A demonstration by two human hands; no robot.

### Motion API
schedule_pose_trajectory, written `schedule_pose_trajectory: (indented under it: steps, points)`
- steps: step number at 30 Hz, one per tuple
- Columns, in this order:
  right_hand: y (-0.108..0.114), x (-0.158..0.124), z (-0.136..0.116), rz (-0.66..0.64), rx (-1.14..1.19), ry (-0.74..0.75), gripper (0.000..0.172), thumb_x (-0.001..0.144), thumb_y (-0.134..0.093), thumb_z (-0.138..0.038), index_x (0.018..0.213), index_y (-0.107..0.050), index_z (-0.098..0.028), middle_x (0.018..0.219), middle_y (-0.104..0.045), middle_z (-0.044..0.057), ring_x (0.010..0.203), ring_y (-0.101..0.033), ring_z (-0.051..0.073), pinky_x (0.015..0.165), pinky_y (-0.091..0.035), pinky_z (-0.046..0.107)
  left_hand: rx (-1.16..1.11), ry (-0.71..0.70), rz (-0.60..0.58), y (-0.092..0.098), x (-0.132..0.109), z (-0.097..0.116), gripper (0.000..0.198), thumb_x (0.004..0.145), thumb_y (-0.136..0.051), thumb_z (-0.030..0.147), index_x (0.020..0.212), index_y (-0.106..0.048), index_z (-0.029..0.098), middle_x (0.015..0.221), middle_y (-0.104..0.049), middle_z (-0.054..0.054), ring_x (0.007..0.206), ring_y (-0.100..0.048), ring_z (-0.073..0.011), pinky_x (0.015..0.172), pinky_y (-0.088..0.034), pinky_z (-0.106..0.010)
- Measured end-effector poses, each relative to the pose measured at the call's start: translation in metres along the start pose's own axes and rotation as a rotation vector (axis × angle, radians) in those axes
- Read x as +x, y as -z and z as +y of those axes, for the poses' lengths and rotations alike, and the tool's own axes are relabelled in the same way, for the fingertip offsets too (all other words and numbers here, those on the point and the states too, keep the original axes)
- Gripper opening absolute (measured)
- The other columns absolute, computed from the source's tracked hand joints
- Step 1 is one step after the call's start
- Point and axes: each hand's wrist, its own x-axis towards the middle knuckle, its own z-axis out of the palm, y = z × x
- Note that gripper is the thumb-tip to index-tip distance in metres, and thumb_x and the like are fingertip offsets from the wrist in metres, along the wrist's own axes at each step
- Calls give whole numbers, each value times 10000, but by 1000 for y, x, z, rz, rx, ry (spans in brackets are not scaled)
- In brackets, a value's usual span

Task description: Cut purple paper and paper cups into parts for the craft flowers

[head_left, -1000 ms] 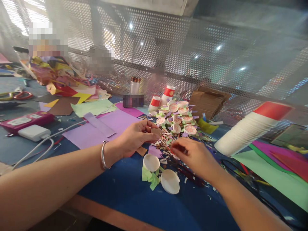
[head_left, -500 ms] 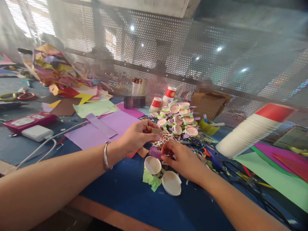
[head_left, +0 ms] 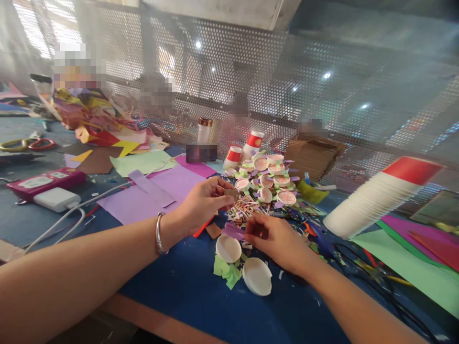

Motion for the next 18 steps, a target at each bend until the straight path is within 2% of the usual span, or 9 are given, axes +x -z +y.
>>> schedule_pose_trajectory:
  steps: [8, 11, 14, 18]
  points:
    - [-4, 1, 6, 70, 208, -18, 179, 844, -646, -359, 815, -569, -200, 703, -586, -15, 605, -539, 140, 550, -416, 263, 74, -10, 65, -3, -1, -8, 103, 807, -640, 96, 874, -597, 161, 839, -604, -13, 725, -602, -120, 533, -517, -217]
    - [-5, 1, 6, 78, 225, -14, 173, 831, -661, -348, 815, -580, -195, 710, -588, -11, 611, -531, 141, 552, -410, 265, 26, 22, 53, -6, -1, -9, 85, 834, -615, 90, 876, -583, 157, 831, -608, -7, 711, -627, -110, 578, -525, -224]
    - [-7, 1, 5, 81, 228, -6, 148, 824, -667, -319, 809, -588, -195, 710, -593, -9, 625, -529, 144, 561, -409, 266, -5, -8, 36, -6, 0, -11, 89, 829, -628, 86, 871, -575, 144, 796, -615, 1, 677, -626, -87, 664, -527, -234]
    - [-8, 0, 1, 86, 215, -5, 167, 831, -683, -343, 832, -607, -195, 738, -625, 3, 646, -557, 156, 579, -432, 276, 46, -32, 19, -4, 1, -13, 99, 816, -655, 114, 871, -578, 141, 774, -622, 4, 670, -627, -91, 691, -522, -250]
